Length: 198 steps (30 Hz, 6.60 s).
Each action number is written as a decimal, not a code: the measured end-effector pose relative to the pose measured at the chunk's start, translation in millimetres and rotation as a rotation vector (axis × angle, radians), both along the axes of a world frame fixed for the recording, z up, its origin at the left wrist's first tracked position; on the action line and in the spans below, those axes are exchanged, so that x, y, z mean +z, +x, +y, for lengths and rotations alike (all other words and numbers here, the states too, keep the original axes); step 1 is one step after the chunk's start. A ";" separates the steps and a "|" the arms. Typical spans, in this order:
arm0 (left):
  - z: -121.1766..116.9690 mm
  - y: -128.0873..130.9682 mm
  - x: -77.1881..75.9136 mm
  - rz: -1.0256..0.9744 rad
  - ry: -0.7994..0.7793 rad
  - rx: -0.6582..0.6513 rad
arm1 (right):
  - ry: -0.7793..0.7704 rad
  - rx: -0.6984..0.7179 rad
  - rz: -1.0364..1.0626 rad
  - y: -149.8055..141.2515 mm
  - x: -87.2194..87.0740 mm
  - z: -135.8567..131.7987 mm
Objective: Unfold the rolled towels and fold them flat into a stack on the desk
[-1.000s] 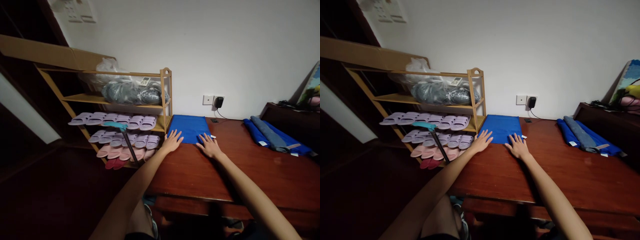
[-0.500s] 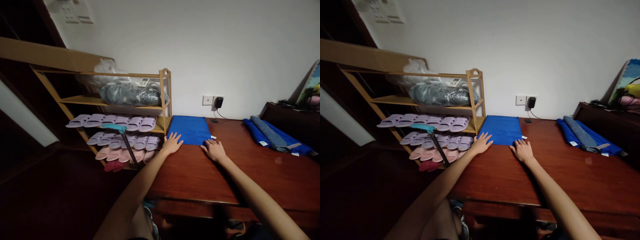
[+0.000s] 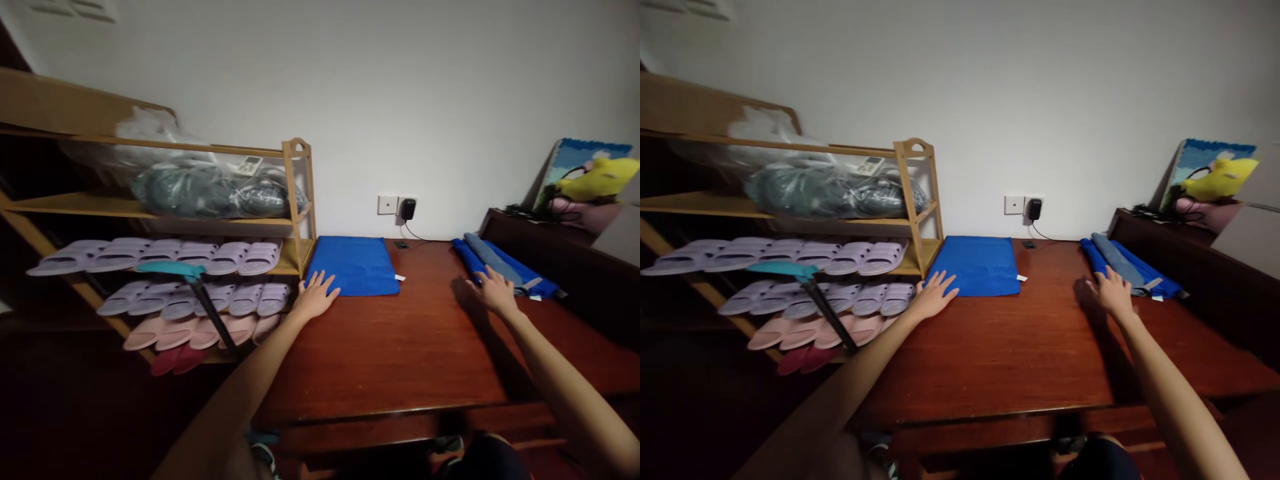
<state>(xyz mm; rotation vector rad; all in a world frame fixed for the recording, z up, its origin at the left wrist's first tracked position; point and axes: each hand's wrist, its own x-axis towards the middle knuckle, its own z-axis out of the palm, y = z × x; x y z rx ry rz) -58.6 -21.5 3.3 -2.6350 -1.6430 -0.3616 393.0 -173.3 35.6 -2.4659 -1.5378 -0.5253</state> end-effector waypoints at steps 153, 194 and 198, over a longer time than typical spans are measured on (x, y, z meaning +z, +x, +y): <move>-67.8 87.6 67.1 -1.363 -0.961 -0.082 | 0.603 1.050 0.182 -287.4 -75.7 -143.6; -98.8 27.3 76.7 -1.491 -0.917 -0.316 | 0.212 0.524 1.993 -246.3 17.0 -29.6; -84.4 26.0 73.9 -1.496 -0.820 -0.204 | 0.212 0.515 1.936 -245.8 16.1 -22.1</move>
